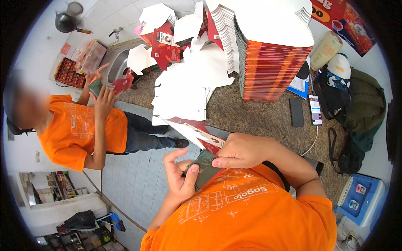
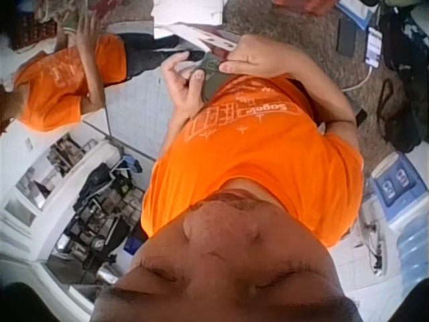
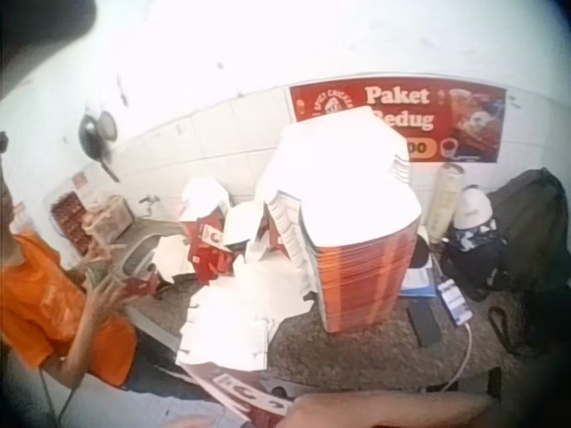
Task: The person folds flat cardboard pieces into small red and white boxes and stacks them on a counter. A coworker also folds boxes nearby. The person repeatedly picks up flat pieces, folds them into shape, and places them in a growing stack.
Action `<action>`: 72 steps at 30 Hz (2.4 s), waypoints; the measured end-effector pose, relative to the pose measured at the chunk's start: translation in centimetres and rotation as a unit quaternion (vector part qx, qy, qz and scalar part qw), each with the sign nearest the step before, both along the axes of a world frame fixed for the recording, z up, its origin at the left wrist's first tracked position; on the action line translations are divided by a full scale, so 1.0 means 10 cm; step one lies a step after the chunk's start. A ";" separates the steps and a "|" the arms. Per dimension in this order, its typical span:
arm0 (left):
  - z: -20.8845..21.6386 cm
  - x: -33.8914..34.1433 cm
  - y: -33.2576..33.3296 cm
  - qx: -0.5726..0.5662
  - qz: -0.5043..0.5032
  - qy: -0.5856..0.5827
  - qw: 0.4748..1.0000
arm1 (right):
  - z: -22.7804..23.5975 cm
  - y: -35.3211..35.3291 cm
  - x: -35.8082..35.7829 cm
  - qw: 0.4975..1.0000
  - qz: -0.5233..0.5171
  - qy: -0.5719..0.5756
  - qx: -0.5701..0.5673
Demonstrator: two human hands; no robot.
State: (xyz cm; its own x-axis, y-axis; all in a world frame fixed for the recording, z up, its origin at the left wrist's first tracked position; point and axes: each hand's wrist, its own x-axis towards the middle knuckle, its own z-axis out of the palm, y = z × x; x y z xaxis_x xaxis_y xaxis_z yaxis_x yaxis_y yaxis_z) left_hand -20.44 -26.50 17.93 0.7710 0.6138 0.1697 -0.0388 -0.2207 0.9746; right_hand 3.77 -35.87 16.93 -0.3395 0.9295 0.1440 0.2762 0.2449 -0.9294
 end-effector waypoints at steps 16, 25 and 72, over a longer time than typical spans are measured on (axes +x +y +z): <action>-0.32 -0.10 0.31 -0.289 0.048 -0.194 0.936 | -0.03 -0.11 -0.10 0.926 -0.289 -0.123 0.208; -0.18 -0.19 0.21 -0.154 0.060 -0.088 0.982 | -0.07 -0.20 -0.24 0.963 -0.248 -0.059 0.089; -0.14 0.40 0.18 -0.429 -0.167 -0.241 0.854 | -0.25 0.17 -0.39 0.853 -0.426 0.086 0.289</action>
